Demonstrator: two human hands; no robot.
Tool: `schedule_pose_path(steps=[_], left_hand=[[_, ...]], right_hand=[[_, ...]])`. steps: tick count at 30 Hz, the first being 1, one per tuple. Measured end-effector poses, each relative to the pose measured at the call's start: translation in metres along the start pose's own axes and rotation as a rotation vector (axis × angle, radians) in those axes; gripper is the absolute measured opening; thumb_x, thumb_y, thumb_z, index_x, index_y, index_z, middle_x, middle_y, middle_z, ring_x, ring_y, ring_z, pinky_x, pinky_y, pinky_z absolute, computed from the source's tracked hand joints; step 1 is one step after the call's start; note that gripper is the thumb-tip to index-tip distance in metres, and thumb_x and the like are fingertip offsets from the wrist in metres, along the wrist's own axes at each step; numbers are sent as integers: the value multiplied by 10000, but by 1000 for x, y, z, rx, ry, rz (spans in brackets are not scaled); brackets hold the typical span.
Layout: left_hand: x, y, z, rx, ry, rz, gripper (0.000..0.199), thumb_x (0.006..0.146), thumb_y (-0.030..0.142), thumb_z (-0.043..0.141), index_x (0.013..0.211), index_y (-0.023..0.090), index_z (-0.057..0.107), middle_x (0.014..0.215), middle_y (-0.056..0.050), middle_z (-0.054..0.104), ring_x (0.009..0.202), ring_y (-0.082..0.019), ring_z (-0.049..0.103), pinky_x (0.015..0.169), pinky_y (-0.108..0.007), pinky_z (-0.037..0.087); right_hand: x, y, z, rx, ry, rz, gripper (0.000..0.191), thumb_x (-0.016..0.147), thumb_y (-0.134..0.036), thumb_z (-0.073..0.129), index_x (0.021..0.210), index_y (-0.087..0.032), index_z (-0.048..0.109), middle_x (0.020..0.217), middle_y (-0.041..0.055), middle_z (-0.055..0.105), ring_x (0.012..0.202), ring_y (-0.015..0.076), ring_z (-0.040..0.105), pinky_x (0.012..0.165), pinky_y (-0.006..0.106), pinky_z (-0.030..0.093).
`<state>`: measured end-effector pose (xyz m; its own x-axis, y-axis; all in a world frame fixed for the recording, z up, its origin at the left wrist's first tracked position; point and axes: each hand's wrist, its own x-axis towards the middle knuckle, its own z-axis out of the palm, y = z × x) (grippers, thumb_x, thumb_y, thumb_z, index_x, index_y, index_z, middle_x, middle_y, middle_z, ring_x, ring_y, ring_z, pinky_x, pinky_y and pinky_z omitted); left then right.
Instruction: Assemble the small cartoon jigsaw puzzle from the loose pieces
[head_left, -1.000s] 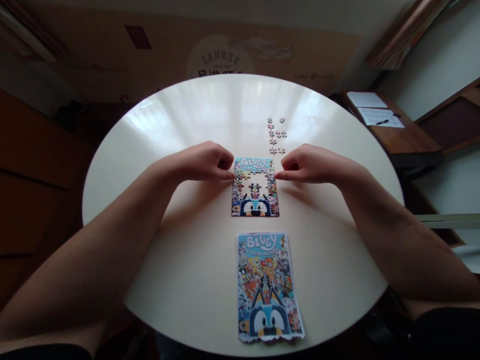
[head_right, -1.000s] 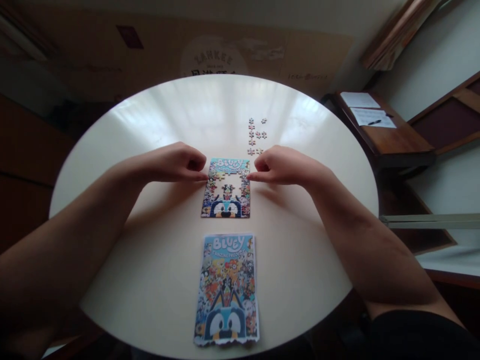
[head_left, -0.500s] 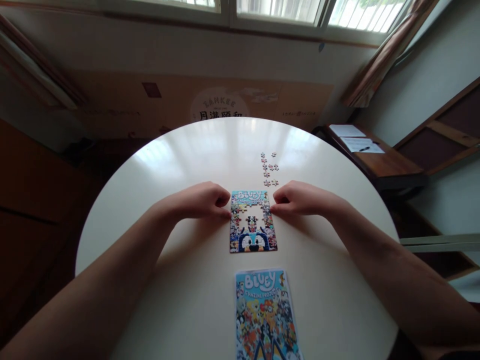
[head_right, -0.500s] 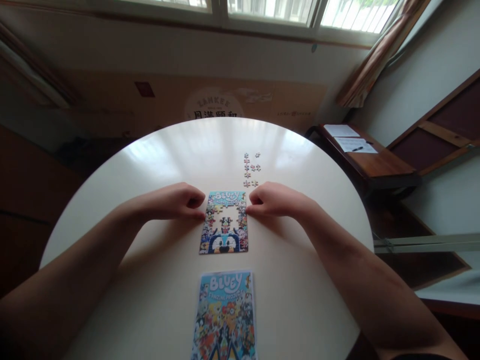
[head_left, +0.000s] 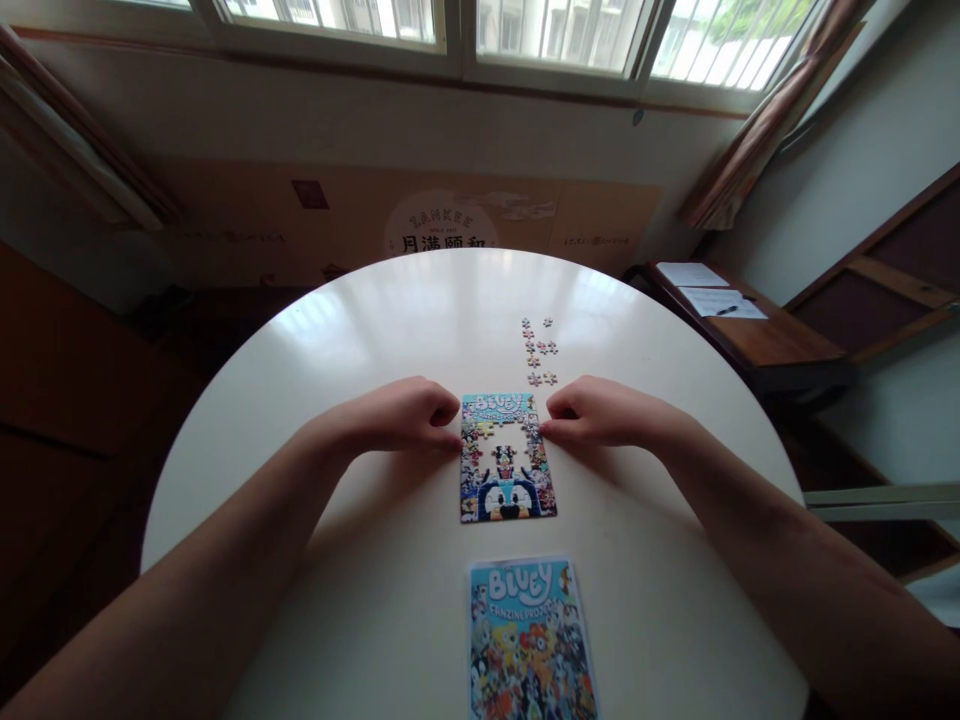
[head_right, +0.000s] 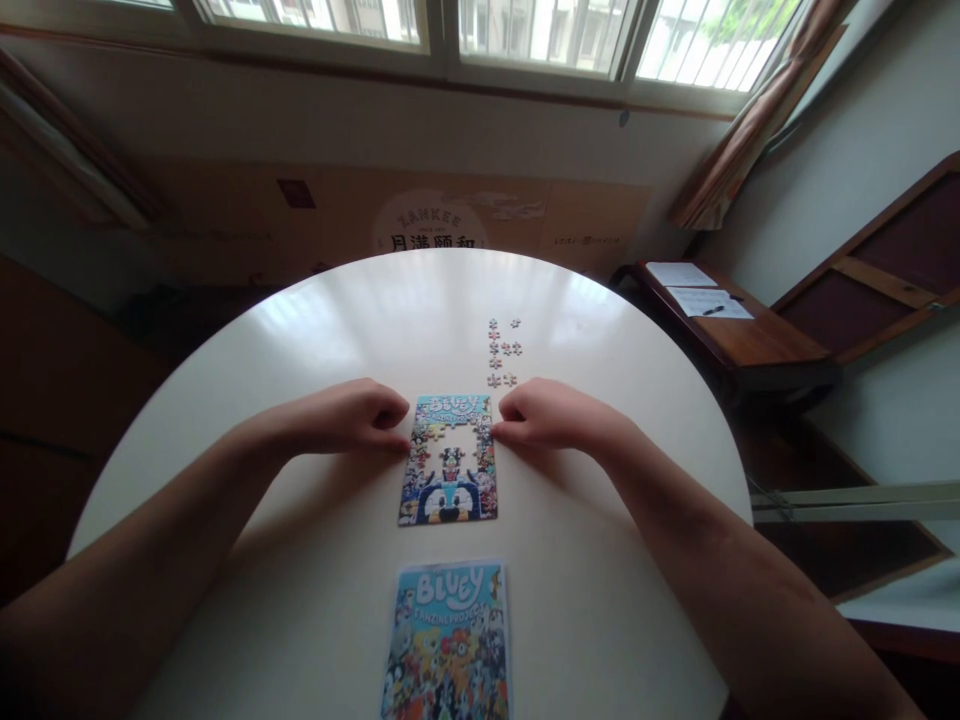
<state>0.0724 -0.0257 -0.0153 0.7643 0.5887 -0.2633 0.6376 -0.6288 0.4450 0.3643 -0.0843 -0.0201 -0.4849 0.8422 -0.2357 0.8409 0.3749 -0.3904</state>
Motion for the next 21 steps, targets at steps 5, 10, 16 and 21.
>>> schedule_pose_path(steps=[5, 10, 16, 21], left_hand=[[4, -7, 1, -92, 52, -5, 471, 834, 504, 601, 558, 209, 358, 558, 37, 311, 532, -115, 274, 520, -294, 241], [10, -23, 5, -57, 425, -79, 483, 835, 435, 591, 531, 214, 288, 547, 48, 239, 544, -116, 229, 561, -308, 251], [12, -42, 6, -23, 901, -258, 368, 838, 397, 590, 574, 214, 411, 575, 26, 393, 583, -132, 362, 621, -317, 342], [14, -60, 1, 4, 1101, -420, 281, 838, 380, 587, 642, 211, 480, 754, -29, 564, 713, -172, 504, 749, -329, 443]], right_hand=[[-1, 9, 0, -28, 92, -26, 425, 914, -432, 557, 585, -205, 413, 549, -32, 410, 532, 107, 340, 541, 308, 253], [-4, 9, -1, -86, 499, -76, 496, 933, -409, 511, 550, -224, 257, 552, -27, 306, 549, 124, 260, 575, 339, 254], [-7, 18, 0, -62, 949, 55, 485, 947, -407, 514, 566, -250, 260, 571, -18, 300, 585, 148, 317, 615, 348, 299], [4, 63, 2, 97, 1255, 227, 447, 946, -384, 505, 579, -258, 284, 584, -34, 274, 587, 148, 316, 608, 342, 312]])
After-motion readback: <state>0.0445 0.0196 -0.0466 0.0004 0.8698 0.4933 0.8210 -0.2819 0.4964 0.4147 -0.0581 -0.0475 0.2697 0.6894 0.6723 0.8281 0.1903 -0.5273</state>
